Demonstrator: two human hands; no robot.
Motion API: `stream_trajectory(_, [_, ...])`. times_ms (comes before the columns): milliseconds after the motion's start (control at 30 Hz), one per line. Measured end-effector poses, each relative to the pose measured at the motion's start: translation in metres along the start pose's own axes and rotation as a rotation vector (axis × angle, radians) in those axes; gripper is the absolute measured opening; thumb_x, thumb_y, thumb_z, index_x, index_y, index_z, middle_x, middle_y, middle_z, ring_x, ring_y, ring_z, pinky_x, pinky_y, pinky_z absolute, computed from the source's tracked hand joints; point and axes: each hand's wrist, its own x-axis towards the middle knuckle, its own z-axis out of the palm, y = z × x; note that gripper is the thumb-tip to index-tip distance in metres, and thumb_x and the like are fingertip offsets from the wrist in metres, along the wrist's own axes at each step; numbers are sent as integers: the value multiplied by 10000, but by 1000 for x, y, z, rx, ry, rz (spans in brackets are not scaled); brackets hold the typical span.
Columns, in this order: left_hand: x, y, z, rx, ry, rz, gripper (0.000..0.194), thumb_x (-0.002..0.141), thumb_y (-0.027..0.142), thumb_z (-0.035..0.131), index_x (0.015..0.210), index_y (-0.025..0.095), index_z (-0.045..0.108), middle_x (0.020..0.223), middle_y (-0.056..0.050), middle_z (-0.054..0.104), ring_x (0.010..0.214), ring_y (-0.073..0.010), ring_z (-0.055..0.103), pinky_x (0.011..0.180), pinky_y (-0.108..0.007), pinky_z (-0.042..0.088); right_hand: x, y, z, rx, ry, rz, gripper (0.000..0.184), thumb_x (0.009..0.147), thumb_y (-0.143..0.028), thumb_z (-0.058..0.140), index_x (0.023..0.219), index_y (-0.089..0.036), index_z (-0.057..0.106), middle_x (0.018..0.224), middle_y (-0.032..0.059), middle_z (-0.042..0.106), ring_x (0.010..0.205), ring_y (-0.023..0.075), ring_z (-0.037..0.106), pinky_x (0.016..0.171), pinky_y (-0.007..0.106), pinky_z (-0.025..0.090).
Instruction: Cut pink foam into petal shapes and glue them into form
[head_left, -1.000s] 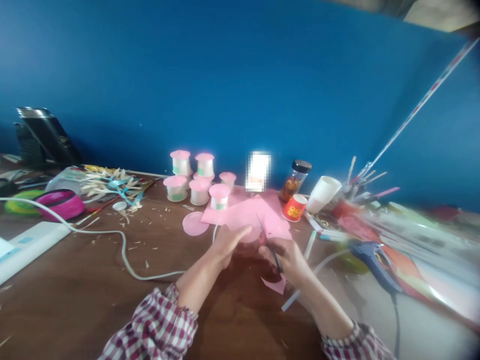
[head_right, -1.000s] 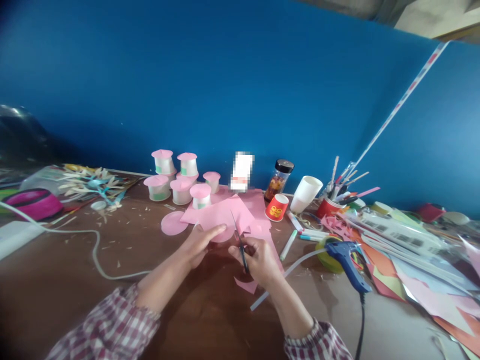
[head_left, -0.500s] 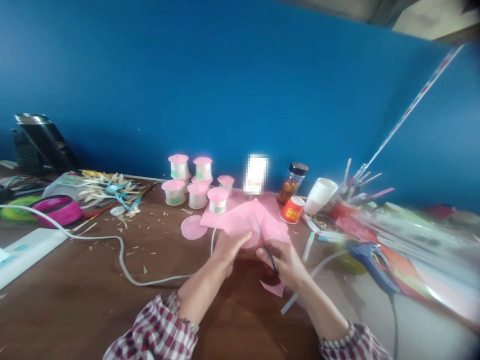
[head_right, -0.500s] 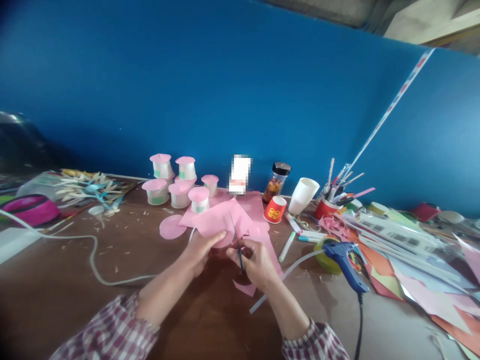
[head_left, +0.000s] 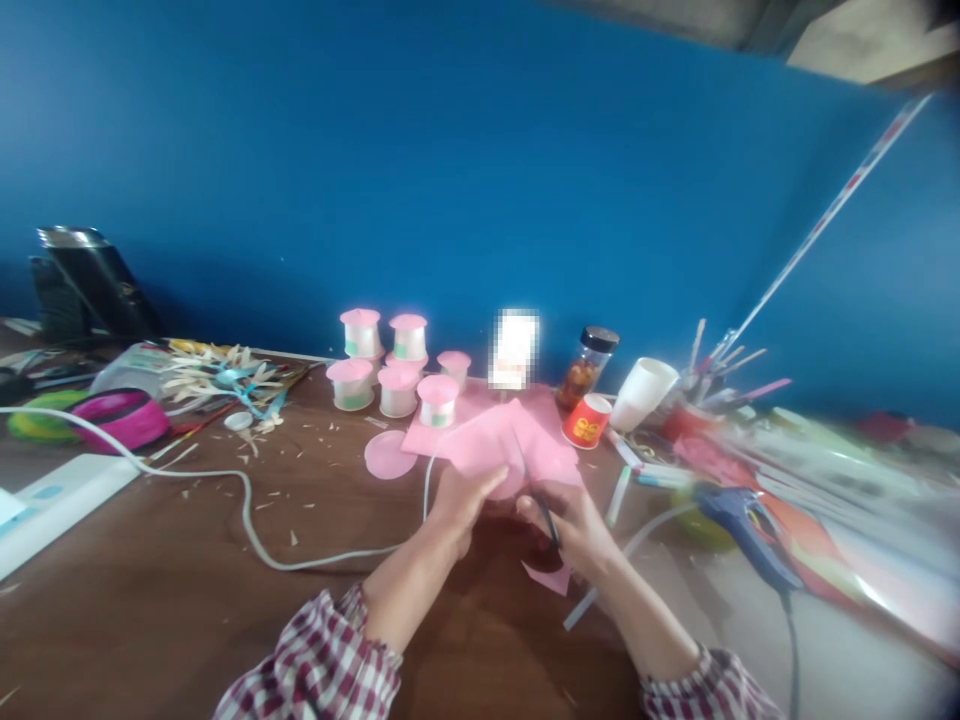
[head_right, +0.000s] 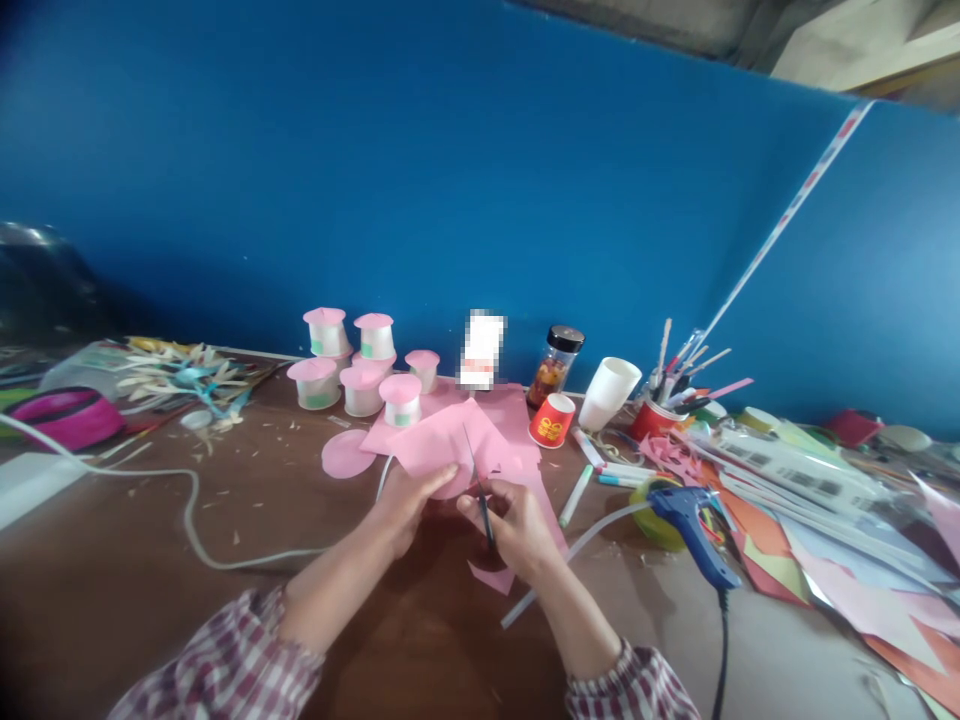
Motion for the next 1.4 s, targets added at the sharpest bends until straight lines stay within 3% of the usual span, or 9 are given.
stream_trajectory(567, [-4, 5, 1, 47, 10, -2, 429, 615, 233, 776, 1014, 121, 668, 1007, -139, 703, 927, -275, 656, 762, -361, 519, 0, 2, -1, -36, 0, -15, 360, 791, -491, 636, 746, -134, 624, 485, -41, 487, 431, 94, 446, 413, 205, 324])
stream_trajectory(867, [-5, 8, 2, 77, 31, 8, 383, 603, 212, 774, 960, 107, 685, 936, -133, 715, 865, -265, 664, 719, -341, 520, 1, 4, -2, -73, 6, -11, 358, 810, -482, 623, 738, -131, 627, 459, -62, 428, 399, 83, 427, 388, 192, 304])
stream_trajectory(1400, [-8, 13, 5, 71, 49, -8, 284, 585, 181, 763, 852, 106, 700, 827, -110, 718, 775, -236, 666, 681, -309, 524, 0, 1, -3, -82, 12, 4, 348, 787, -483, 641, 754, -137, 639, 461, -57, 449, 383, 84, 426, 368, 190, 317])
